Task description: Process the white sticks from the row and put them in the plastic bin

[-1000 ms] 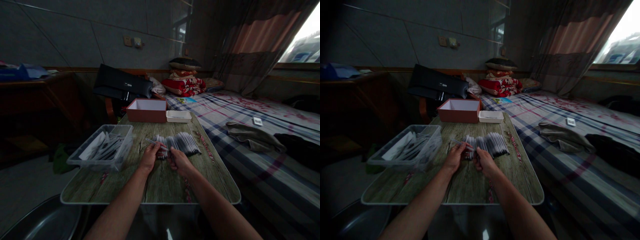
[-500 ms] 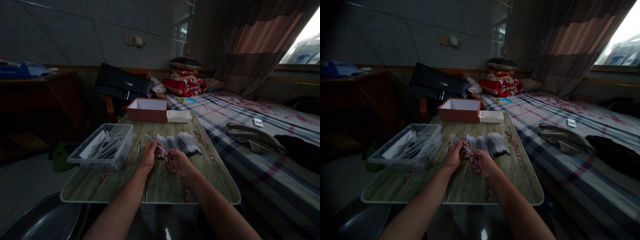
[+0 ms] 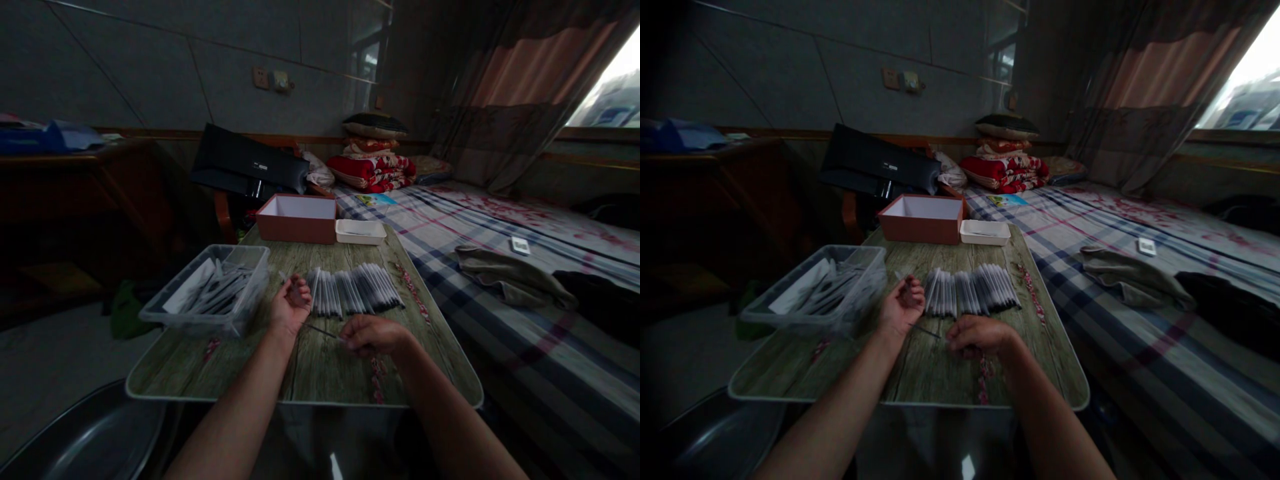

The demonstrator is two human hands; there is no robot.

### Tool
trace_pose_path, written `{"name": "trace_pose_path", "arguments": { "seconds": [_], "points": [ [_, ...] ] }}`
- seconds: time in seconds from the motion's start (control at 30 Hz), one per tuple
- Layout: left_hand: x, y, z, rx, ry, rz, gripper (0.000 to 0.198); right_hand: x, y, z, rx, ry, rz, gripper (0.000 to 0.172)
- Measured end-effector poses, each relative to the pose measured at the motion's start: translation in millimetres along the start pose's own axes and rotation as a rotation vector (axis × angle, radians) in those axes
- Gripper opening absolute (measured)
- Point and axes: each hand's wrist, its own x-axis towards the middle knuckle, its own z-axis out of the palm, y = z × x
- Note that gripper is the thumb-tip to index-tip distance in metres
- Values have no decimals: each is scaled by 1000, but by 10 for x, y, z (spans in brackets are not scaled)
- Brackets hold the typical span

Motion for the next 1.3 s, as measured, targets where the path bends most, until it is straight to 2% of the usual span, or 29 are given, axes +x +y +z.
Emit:
{"name": "trace_pose_path", "arguments": {
  "seconds": [0.1, 0.2, 0.27, 0.37, 0.47, 0.53, 0.6, 0.67, 0.8, 0.9, 1.0, 1.07, 1.13, 1.23, 1.3],
  "points": [
    [-46, -20, -3, 44, -89, -72, 16, -9, -29, 17, 158, 70, -139, 36],
    [-123, -143, 11, 232, -227, -166, 23, 102, -36, 79, 291, 289, -239, 35],
    [-160, -249, 19, 361, -291, -190, 22, 204, -17, 114, 219, 437, -222, 33],
    [-154, -361, 21, 494, -279, -193, 17, 323, 33, 122, -19, 585, -199, 33],
    [-110, -374, 18, 410, -236, -222, 25, 356, 52, 85, -45, 710, -283, 33],
    [-98, -353, 18, 311, -188, -284, 27, 343, 32, 66, -50, 919, -412, 24],
    [-112, -341, 20, 269, -146, -384, 25, 325, -1, 73, -186, 1146, -529, 16],
    [-140, -352, 22, 256, -156, -466, 22, 321, -26, 108, -407, 1259, -581, 17],
    [-165, -407, 6, 267, -209, -550, 19, 373, -10, 205, -804, 1208, -607, 21],
    [-147, -443, -25, 275, -165, -576, 22, 422, 11, 256, -1016, 1179, -561, 23],
    [-130, -464, -43, 283, -143, -564, 25, 429, -7, 288, -1134, 1105, -478, 22],
    [-130, -466, -39, 277, -145, -557, 25, 404, -32, 282, -1092, 1049, -494, 21],
    [-139, -458, -27, 255, -148, -549, 21, 365, -52, 238, -953, 1080, -554, 22],
    [-152, -436, -5, 260, -103, -551, 16, 312, -49, 103, -736, 1251, -613, 23],
    [-158, -424, 13, 283, -62, -567, 14, 298, -21, -3, -670, 1352, -615, 21]
  ]
}}
